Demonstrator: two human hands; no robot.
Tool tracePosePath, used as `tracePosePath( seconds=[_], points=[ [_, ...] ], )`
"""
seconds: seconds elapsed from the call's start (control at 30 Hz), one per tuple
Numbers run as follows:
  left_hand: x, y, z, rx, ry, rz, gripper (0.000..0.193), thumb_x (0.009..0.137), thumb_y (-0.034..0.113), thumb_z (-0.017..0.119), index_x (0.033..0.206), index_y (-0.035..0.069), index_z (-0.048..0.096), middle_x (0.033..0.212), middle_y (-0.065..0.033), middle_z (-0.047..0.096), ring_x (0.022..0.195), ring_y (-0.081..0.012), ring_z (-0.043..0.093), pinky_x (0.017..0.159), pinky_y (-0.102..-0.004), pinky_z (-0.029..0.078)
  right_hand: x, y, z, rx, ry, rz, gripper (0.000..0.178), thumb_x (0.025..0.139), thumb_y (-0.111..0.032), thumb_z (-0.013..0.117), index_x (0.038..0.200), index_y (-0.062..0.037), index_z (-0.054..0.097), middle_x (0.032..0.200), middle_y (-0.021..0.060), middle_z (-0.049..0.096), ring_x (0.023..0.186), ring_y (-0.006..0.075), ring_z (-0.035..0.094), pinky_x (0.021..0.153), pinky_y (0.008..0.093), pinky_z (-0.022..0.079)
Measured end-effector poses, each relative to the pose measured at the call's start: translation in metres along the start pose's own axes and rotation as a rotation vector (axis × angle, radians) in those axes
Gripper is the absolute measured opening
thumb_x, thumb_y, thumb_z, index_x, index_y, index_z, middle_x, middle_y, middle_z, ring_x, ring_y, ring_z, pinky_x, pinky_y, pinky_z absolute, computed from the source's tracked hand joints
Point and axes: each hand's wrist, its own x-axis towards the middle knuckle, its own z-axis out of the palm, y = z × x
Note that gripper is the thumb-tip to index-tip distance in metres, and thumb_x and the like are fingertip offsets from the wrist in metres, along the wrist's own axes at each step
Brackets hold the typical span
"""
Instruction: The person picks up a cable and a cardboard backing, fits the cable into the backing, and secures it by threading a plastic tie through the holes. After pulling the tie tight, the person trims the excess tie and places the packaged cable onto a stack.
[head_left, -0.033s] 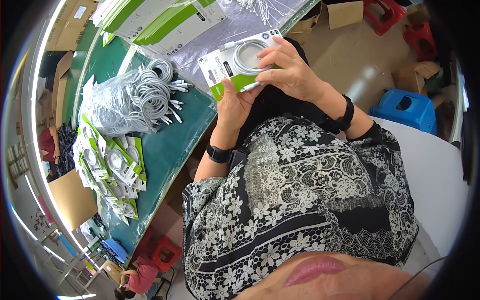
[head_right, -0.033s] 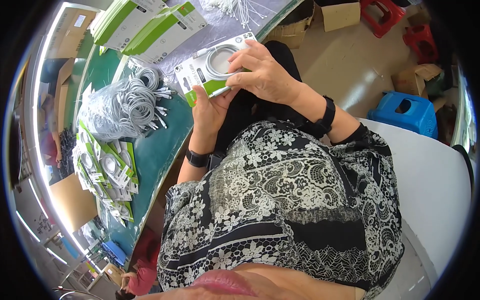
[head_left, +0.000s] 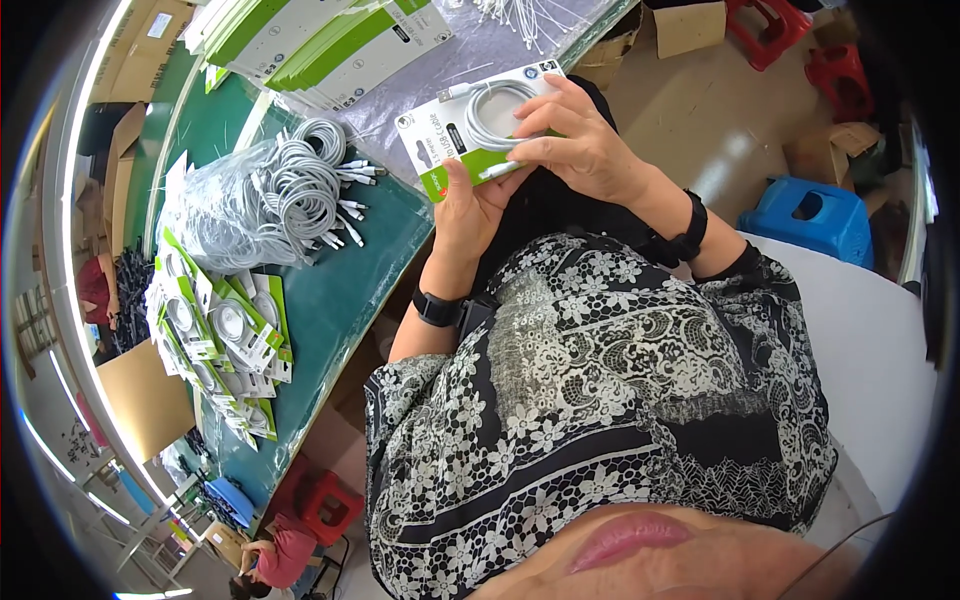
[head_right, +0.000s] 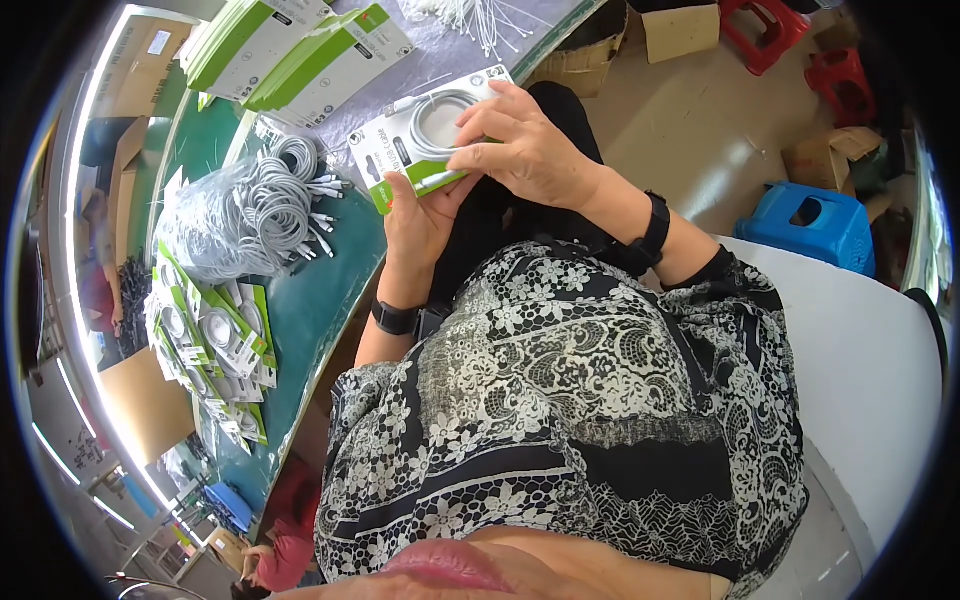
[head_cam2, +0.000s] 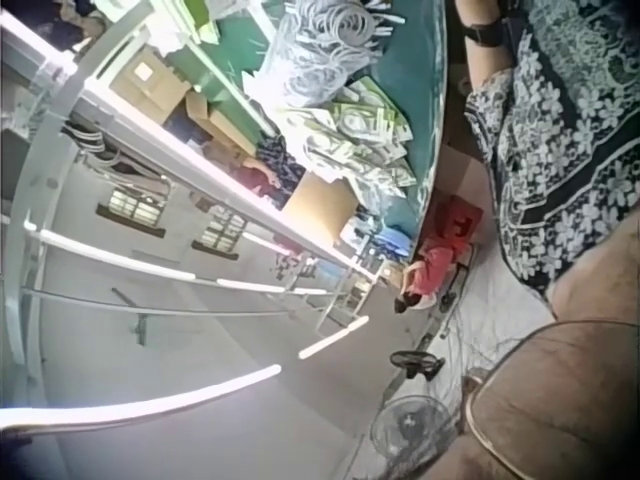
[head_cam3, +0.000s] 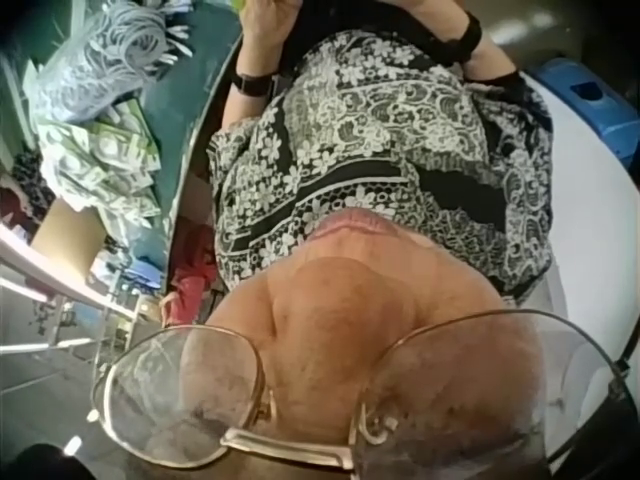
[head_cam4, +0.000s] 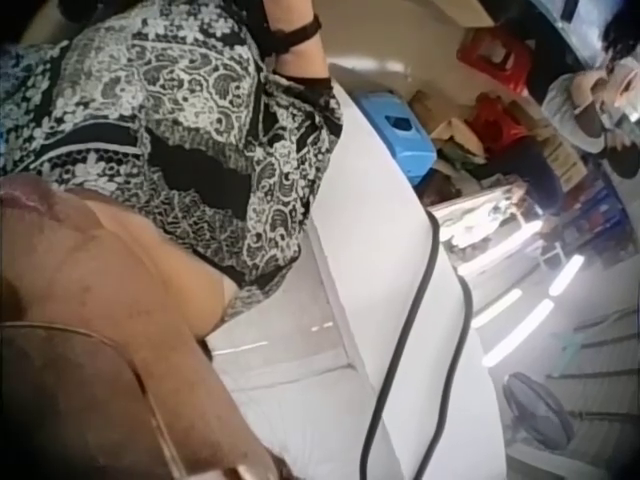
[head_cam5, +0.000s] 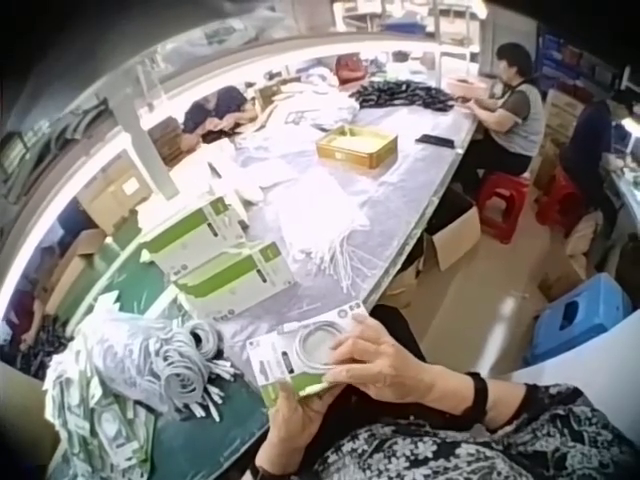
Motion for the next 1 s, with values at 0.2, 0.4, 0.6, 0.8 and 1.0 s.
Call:
tracePosePath(
  seconds=[0.2,0.4,0.6,0.8,1.0],
  points=[
    [-0.002,-0.001,-0.001,-0.024,-0.019,0.054,0.055,0.098,0.039,0.04,0.137,0.002,0.029,0.133,-0.0158,0.045,0.12,-0.0308,0.049,0.102,-0.0498,0.042,0.007,-0.002,-0.002,0.009,-0.007,0.062,0.023,0.069,-0.002,0.072,0.088,-0.0132,0.063,0.086,-0.0025,0.061,0.096,0.0182,0.058,0.105,0.045,0.031],
    [-0.003,-0.004,-0.005,0.099,0.053,0.167,0.046,0.097,0.021,0.05,0.134,0.001,0.033,0.129,-0.0138,0.048,0.115,-0.0284,0.053,0.097,-0.0485,0.047,0.015,-0.006,-0.003,-0.032,-0.09,0.087,0.021,0.07,-0.003,0.072,0.086,-0.0143,0.063,0.088,-0.0051,0.063,0.098,0.016,0.057,0.107,0.0441,0.027],
    [0.0,0.001,0.004,0.074,0.171,0.131,0.043,0.095,0.013,0.05,0.133,0.001,0.035,0.127,-0.0131,0.05,0.113,-0.0264,0.055,0.096,-0.0465,0.048,0.024,-0.006,-0.006,-0.028,-0.07,0.11,0.02,0.07,-0.004,0.072,0.085,-0.0142,0.064,0.088,-0.0058,0.063,0.1,0.015,0.055,0.108,0.044,0.026],
    [0.003,0.0,0.006,-0.017,0.107,0.1,0.04,0.093,0.008,0.051,0.131,0.001,0.039,0.123,-0.0122,0.053,0.11,-0.0243,0.057,0.096,-0.044,0.049,0.022,0.0,-0.007,-0.12,-0.089,0.021,0.02,0.071,-0.004,0.069,0.087,-0.0138,0.063,0.087,-0.0048,0.061,0.097,0.0158,0.056,0.107,0.0446,0.028],
    [0.001,-0.001,0.014,0.1,0.182,0.119,0.038,0.092,0.003,0.052,0.128,0.0,0.041,0.119,-0.0123,0.055,0.105,-0.0238,0.059,0.093,-0.0428,0.051,0.024,-0.006,-0.01,-0.231,-0.109,-0.109,0.016,0.073,-0.005,0.066,0.086,-0.012,0.063,0.085,-0.0025,0.06,0.093,0.0172,0.056,0.107,0.0452,0.03]
  ],
)
